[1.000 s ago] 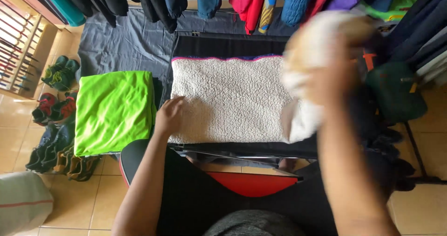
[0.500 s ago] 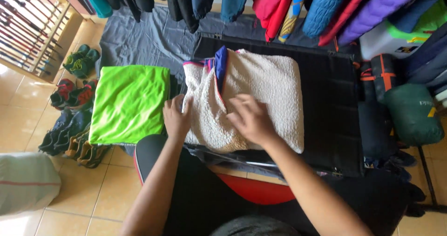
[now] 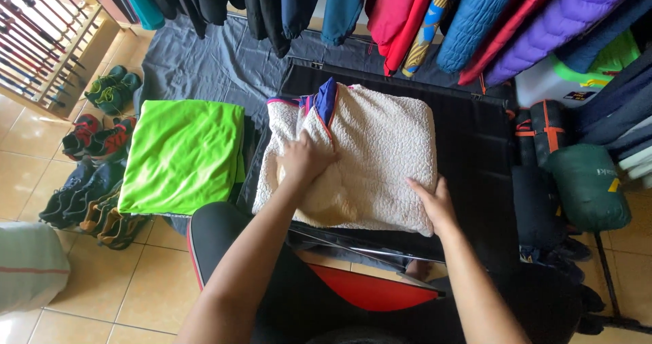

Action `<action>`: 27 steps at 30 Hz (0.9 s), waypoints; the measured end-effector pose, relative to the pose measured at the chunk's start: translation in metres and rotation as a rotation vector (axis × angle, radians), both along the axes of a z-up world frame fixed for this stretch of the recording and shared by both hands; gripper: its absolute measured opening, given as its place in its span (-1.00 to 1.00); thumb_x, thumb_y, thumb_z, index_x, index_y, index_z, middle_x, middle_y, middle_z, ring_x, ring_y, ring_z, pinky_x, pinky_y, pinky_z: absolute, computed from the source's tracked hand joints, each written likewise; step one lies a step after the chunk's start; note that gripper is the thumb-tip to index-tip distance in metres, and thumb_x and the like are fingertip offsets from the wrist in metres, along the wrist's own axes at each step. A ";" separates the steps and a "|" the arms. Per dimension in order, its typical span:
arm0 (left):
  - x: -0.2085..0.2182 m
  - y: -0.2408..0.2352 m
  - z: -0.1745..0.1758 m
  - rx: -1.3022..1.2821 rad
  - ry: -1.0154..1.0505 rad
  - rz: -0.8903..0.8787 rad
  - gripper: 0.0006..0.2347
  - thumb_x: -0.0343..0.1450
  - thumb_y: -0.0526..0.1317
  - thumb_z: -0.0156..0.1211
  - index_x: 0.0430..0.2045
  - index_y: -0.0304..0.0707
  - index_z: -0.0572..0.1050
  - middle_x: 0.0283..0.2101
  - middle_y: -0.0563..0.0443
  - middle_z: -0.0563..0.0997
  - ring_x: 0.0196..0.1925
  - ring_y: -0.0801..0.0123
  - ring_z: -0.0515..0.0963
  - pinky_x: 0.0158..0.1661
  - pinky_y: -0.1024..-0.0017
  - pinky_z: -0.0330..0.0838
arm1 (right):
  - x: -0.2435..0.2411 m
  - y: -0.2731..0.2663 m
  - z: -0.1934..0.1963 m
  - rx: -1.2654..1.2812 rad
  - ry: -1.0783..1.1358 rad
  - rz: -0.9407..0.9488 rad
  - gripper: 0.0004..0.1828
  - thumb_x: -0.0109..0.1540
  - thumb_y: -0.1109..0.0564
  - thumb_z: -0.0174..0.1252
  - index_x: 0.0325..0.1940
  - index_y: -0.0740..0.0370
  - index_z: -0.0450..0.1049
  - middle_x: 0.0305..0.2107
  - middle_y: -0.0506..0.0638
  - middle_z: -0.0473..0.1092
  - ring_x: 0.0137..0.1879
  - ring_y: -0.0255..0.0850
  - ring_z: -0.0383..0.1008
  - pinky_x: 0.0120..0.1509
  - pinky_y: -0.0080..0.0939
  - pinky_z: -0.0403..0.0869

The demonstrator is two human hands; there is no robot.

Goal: The person folds a beige sherpa blanket with blue and pink trim on top of an open suitcase. They smooth the fabric, fold it in half multiple times, and place the finished bundle on a green cloth to the left.

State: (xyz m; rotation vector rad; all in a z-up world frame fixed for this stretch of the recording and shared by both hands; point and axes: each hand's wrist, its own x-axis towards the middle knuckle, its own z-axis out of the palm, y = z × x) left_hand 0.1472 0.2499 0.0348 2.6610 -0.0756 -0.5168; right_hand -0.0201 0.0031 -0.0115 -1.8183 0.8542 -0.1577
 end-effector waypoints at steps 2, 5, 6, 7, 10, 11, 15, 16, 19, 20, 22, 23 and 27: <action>0.012 -0.014 -0.006 -0.007 -0.087 0.013 -0.21 0.21 0.38 0.30 0.15 -0.15 0.21 -0.02 -0.32 0.63 0.06 -0.16 0.64 -0.01 -0.12 0.51 | 0.006 0.002 0.005 0.010 -0.005 -0.024 0.00 0.00 -0.24 0.53 0.35 0.23 0.28 0.17 0.35 0.35 0.37 0.23 0.32 0.43 0.20 0.28; 0.040 -0.023 -0.033 -0.122 -0.060 0.065 -0.11 0.24 0.19 0.33 0.47 0.03 0.00 0.01 -0.34 0.64 0.07 -0.18 0.66 0.01 -0.09 0.53 | 0.011 -0.009 -0.019 -0.034 -0.103 -0.074 -0.11 -0.02 -0.09 0.56 0.26 0.29 0.35 0.08 0.35 0.40 0.29 0.23 0.39 0.33 0.17 0.35; 0.037 -0.021 -0.029 -0.122 -0.060 0.069 -0.11 0.24 0.19 0.33 0.47 0.03 0.00 0.01 -0.34 0.64 0.07 -0.18 0.66 0.01 -0.09 0.53 | 0.010 -0.009 -0.014 -0.035 -0.103 -0.070 -0.11 -0.02 -0.09 0.56 0.26 0.29 0.35 0.08 0.35 0.40 0.29 0.23 0.39 0.33 0.17 0.35; 0.035 -0.018 -0.025 -0.236 -0.097 0.093 -0.23 0.23 0.17 0.33 0.35 0.06 0.16 -0.02 -0.34 0.65 0.07 -0.20 0.65 0.03 -0.09 0.51 | 0.009 -0.008 -0.010 -0.067 -0.140 -0.082 -0.13 0.01 -0.08 0.55 0.27 0.28 0.34 0.08 0.34 0.39 0.29 0.23 0.39 0.33 0.18 0.34; 0.005 0.011 0.037 -0.384 -0.163 0.198 -0.34 0.23 0.15 0.34 0.25 0.10 0.34 -0.07 -0.31 0.66 0.08 -0.17 0.64 0.05 -0.05 0.50 | 0.013 -0.006 0.004 -0.148 -0.139 -0.048 -0.19 0.09 -0.11 0.49 0.31 0.20 0.33 0.10 0.33 0.39 0.29 0.26 0.39 0.33 0.23 0.36; -0.010 0.024 0.065 -0.415 -0.191 0.274 -0.32 0.23 0.16 0.35 0.28 0.11 0.35 -0.08 -0.30 0.66 0.09 -0.12 0.64 0.04 -0.01 0.51 | 0.013 -0.006 0.008 -0.195 -0.101 -0.005 -0.23 0.15 -0.16 0.43 0.34 0.14 0.32 0.11 0.31 0.40 0.29 0.27 0.39 0.32 0.26 0.37; 0.003 0.056 0.062 -0.449 -0.005 0.301 -0.37 0.40 -0.21 0.11 0.39 -0.51 0.12 0.31 -0.75 0.28 0.41 -0.43 0.27 0.45 -0.06 0.06 | 0.019 -0.004 -0.001 -0.329 0.039 0.188 -0.06 0.09 -0.28 0.40 0.44 0.00 0.18 0.27 0.21 0.30 0.34 0.19 0.37 0.32 0.22 0.42; 0.040 0.074 -0.038 -0.301 0.057 0.285 -0.21 0.31 0.11 0.13 0.43 -0.29 0.06 0.34 -0.54 0.30 0.39 -0.28 0.32 0.40 -0.04 0.16 | 0.021 -0.001 -0.006 -0.457 0.139 0.276 -0.01 0.08 -0.27 0.37 0.49 -0.05 0.11 0.27 0.20 0.27 0.33 0.21 0.38 0.27 0.26 0.46; 0.052 0.100 -0.106 -0.164 0.111 0.280 -0.07 0.22 0.46 0.13 0.46 0.07 0.03 0.37 -0.25 0.31 0.39 -0.12 0.37 0.33 -0.04 0.24 | 0.032 0.018 -0.005 -0.754 0.204 0.400 -0.01 0.06 -0.23 0.33 0.51 -0.03 0.11 0.30 0.21 0.15 0.31 0.27 0.36 0.20 0.33 0.50; 0.044 0.098 -0.098 -0.170 0.119 0.284 -0.11 0.23 0.49 0.09 0.46 0.20 0.04 0.37 -0.17 0.29 0.40 -0.11 0.36 0.33 -0.07 0.23 | 0.033 0.026 -0.003 -0.918 0.182 0.431 -0.04 0.05 -0.20 0.34 0.48 0.04 0.19 0.35 0.22 0.07 0.31 0.31 0.32 0.17 0.37 0.50; 0.010 0.100 -0.005 -0.407 0.127 0.283 -0.26 0.33 0.36 -0.15 0.46 0.21 0.08 0.37 -0.21 0.35 0.43 -0.17 0.29 0.34 -0.06 0.17 | 0.044 0.038 0.013 -0.913 0.117 0.465 -0.13 0.12 -0.22 0.28 0.47 -0.04 0.22 0.37 0.18 0.06 0.39 0.25 0.25 0.23 0.36 0.44; -0.008 0.100 0.040 -0.647 0.135 0.280 -0.38 0.43 0.22 -0.39 0.46 0.23 0.13 0.37 -0.24 0.40 0.47 -0.23 0.23 0.36 -0.06 0.10 | 0.047 0.045 0.020 -0.910 0.054 0.500 -0.23 0.19 -0.24 0.22 0.46 -0.13 0.24 0.39 0.13 0.06 0.46 0.20 0.17 0.30 0.34 0.39; 0.006 0.155 -0.048 -1.089 -0.031 -0.064 -0.40 0.45 0.06 -0.04 0.41 -0.24 0.23 0.49 -0.22 0.22 0.52 0.10 0.15 0.44 0.19 -0.05 | 0.055 0.028 0.003 -0.843 0.083 0.475 -0.33 0.26 -0.21 0.11 0.46 -0.22 0.25 0.42 0.10 0.04 0.52 0.17 0.10 0.30 0.35 0.38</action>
